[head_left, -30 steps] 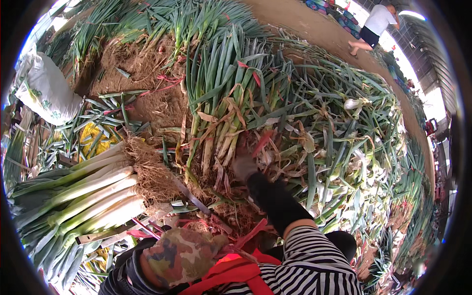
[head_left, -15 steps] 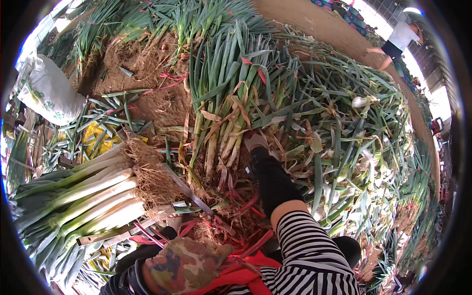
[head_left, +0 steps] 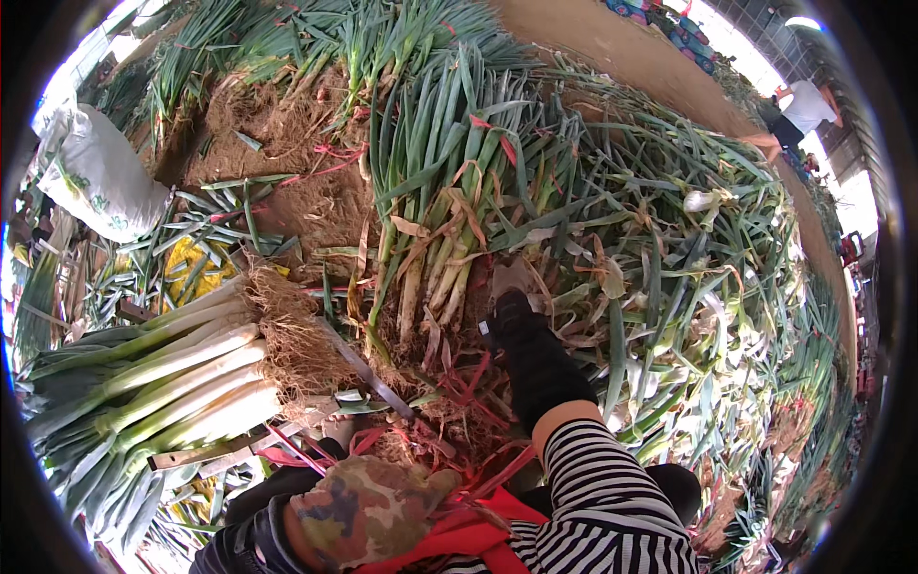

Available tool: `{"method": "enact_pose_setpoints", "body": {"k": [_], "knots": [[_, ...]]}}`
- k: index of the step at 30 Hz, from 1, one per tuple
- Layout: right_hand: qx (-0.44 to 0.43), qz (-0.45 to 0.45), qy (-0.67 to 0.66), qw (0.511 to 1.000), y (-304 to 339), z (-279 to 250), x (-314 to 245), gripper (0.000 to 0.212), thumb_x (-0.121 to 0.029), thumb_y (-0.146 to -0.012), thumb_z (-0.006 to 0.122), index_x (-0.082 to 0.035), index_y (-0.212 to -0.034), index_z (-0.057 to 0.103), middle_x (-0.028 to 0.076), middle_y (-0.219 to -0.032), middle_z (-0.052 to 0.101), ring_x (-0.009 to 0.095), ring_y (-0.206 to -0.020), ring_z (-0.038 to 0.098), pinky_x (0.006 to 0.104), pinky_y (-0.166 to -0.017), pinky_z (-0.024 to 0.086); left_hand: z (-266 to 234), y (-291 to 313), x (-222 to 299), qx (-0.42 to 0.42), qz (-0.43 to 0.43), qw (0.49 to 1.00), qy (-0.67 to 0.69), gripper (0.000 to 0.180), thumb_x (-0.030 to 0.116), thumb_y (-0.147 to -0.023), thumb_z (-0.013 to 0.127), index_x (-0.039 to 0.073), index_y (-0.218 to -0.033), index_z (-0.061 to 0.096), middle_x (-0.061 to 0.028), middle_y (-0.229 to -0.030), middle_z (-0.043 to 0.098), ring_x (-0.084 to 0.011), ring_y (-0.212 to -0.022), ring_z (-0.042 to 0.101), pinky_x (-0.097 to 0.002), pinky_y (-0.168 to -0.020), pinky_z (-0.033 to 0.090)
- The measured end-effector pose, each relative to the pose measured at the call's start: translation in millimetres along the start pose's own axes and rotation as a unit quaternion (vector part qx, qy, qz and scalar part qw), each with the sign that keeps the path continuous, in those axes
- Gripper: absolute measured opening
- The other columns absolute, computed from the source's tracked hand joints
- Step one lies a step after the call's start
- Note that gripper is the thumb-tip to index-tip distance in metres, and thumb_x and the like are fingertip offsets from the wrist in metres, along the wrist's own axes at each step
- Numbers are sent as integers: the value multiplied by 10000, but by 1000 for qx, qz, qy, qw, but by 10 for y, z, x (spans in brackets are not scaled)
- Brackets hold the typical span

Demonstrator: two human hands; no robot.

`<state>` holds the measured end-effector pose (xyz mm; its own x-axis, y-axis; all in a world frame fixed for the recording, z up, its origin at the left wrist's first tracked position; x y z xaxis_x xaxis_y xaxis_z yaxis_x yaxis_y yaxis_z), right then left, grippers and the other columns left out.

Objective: The person cleans scallions by peeling away the outer layers by hand and then bundles them together using a pink plastic tie.

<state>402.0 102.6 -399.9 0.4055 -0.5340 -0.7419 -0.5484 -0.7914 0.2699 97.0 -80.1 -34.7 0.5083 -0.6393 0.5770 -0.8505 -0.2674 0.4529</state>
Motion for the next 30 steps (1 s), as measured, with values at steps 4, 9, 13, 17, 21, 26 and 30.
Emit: {"method": "enact_pose_setpoints", "body": {"k": [4,9,13,17,21,26,30], "knots": [[85,-59,213,971,-59,-504,203,454,-315,-876,567,1,-1200,533,203,-1184,591,331,-1100,573,434,-917,470,-10,-145,80,-6,43,999,6,493,308,-873,565,98,-1312,485,-142,-996,539,-305,-939,530,-409,-800,450],[-142,40,358,922,-74,-164,-278,488,-331,-861,569,-28,-1241,515,180,-1277,540,327,-1141,550,421,-940,458,-6,-40,51,-5,14,1000,23,486,310,-871,576,95,-1300,501,-151,-1098,519,-311,-1021,502,-415,-856,434],[-138,17,362,922,-12,-208,-136,411,-324,-879,549,-49,-1183,571,151,-1236,568,325,-1097,568,413,-906,474,103,4,67,-2,13,999,40,480,312,-870,586,93,-1291,513,-158,-1179,503,-316,-1087,479,-420,-901,422],[-188,-114,422,879,-58,-891,620,356,-278,-884,548,-43,-1148,590,131,-1134,614,314,-1022,592,412,-864,488,365,-144,6,-4,25,980,198,474,314,-869,595,90,-1282,526,-166,-1261,487,-321,-1153,456,-425,-945,409],[-251,-59,100,961,493,-960,59,234,-187,-872,576,-70,-1068,628,99,-1049,640,271,-966,613,407,-836,492,387,103,82,77,29,990,-115,517,322,-878,541,111,-1345,471,-85,-1201,573,-279,-978,602,-405,-840,493],[-30,-512,192,837,945,-1442,671,117,-147,-892,589,-77,-962,650,55,-834,656,206,-713,635,355,-613,494,274,-142,218,129,139,978,-91,540,300,-846,541,63,-1328,483,-53,-670,564,-191,-603,557,-290,-594,472],[-64,81,-265,959,980,-952,737,139,-110,-869,598,-24,-974,628,63,-877,607,186,-722,593,334,-607,488,376,6,102,260,167,951,18,501,239,-830,552,79,-1304,517,-23,-594,499,-179,-528,491,-270,-520,436]]}}
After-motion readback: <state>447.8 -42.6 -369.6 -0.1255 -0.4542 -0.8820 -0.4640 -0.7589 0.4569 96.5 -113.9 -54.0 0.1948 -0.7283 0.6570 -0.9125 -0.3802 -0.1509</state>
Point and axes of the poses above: each hand's wrist, its own y-axis away from the middle knuckle, its own z-axis out of the palm, x = y × z, the point moved 6 cm from there along -y, towards the middle knuckle
